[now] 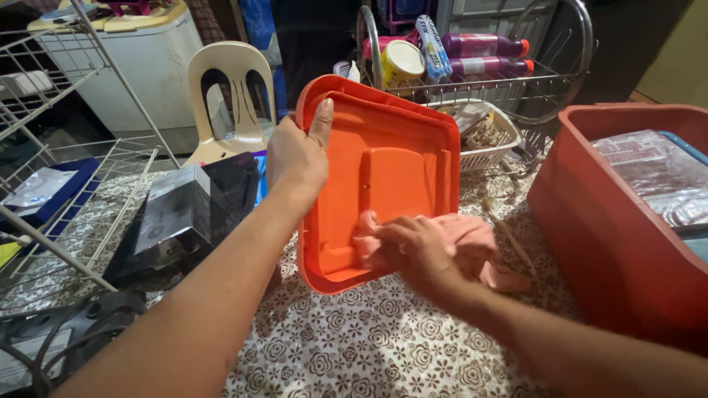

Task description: The person scrubs the lid of an orange plastic container with a toothbrush, then wipes it with a pink cloth. They flip the lid to clean the underside and set it aside. Finally, they remove several items from a larger orange bin and place them on the table.

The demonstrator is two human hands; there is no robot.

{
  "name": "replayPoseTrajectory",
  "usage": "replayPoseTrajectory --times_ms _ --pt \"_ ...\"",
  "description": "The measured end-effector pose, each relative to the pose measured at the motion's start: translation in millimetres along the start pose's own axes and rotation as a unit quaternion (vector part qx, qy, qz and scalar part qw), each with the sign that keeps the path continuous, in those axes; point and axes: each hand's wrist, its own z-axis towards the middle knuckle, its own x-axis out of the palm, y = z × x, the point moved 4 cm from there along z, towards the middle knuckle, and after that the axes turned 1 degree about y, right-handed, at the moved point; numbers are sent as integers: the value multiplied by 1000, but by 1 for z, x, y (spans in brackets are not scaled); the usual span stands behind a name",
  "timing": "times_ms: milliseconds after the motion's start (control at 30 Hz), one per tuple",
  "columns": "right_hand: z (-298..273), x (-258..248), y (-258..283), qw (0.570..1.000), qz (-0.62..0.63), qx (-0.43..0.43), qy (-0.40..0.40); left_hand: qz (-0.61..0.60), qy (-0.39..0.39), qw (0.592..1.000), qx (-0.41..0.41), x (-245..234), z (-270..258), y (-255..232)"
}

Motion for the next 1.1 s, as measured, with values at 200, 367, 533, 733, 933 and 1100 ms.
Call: replayPoseTrajectory --times_ms 200,367,533,733,933,1100 --pt "-13 -14 -67 960 -53 222 164 -18 13 999 -42 -3 -1 12" --pt "-6 -30 -42 938 -8 283 198 16 -34 999 -37 -3 4 28" --pt "-2 -20 34 916 172 309 188 34 -45 998 -29 1 9 34" --pt "-3 -31 76 989 120 39 72 51 -26 997 -47 2 9 25" --pt "-12 -39 -1 886 295 318 164 38 -16 996 -74 -5 6 24" --pt "-15 -29 -57 661 547 503 99 21 -17 997 -77 -6 3 30"
